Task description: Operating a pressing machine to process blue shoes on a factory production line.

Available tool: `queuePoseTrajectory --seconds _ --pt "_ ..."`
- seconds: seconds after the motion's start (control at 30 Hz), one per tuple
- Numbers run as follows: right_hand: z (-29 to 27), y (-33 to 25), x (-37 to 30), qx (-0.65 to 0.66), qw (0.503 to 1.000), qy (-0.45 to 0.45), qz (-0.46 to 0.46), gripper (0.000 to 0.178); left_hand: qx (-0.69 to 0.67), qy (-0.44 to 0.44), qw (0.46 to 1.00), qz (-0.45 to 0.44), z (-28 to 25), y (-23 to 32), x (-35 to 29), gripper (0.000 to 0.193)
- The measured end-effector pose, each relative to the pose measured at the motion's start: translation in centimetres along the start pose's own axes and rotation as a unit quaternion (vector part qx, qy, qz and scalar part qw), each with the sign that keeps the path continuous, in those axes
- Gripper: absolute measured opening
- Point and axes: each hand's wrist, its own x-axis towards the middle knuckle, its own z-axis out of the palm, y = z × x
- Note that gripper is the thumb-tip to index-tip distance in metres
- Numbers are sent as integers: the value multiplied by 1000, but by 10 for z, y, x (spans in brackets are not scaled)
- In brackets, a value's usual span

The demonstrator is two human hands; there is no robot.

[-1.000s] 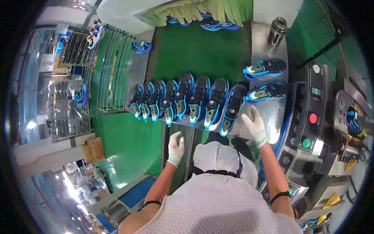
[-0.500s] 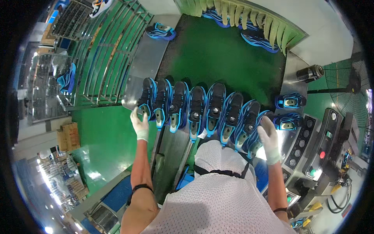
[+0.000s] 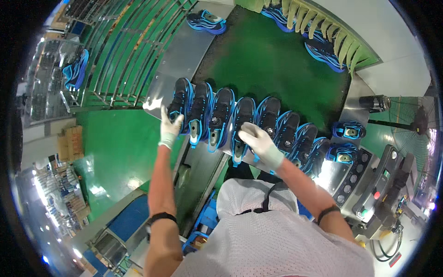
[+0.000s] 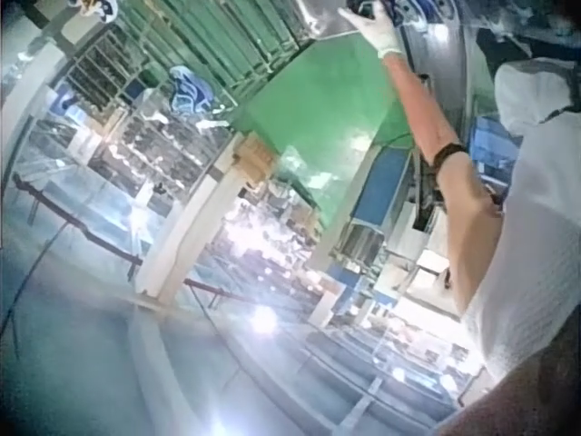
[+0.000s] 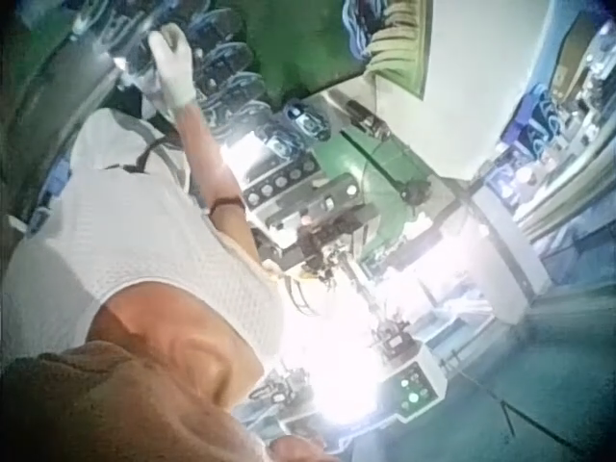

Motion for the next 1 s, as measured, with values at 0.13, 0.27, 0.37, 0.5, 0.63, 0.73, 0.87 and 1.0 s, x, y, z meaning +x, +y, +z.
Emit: queuePoseTrajectory --seconds 0.13,0.27,0.37,0.5,0.63,0.73,0.87,1.0 --pt "32 61 108 -113 988 61 85 78 68 -11 992 -106 8 1 -32 92" --pt "60 68 150 -94 976 115 161 68 31 -55 982 -177 10 20 -15 85" --pt "74 77 173 -23 979 163 120 37 39 -29 987 -156 9 22 -13 76" --pt "110 71 177 -13 980 133 145 41 4 -67 975 -212 -24 15 15 82" --pt "166 79 223 37 976 99 189 47 40 -39 988 -141 -50 -40 68 83" --pt "188 57 250 -33 987 45 150 56 -69 -54 980 -178 -55 -97 95 86" --pt "162 21 231 -36 984 -88 148 74 -86 -67 980 -169 -60 -118 100 85" --pt "79 -13 123 -136 987 21 -80 75 110 110 984 84 -74 16 80 61"
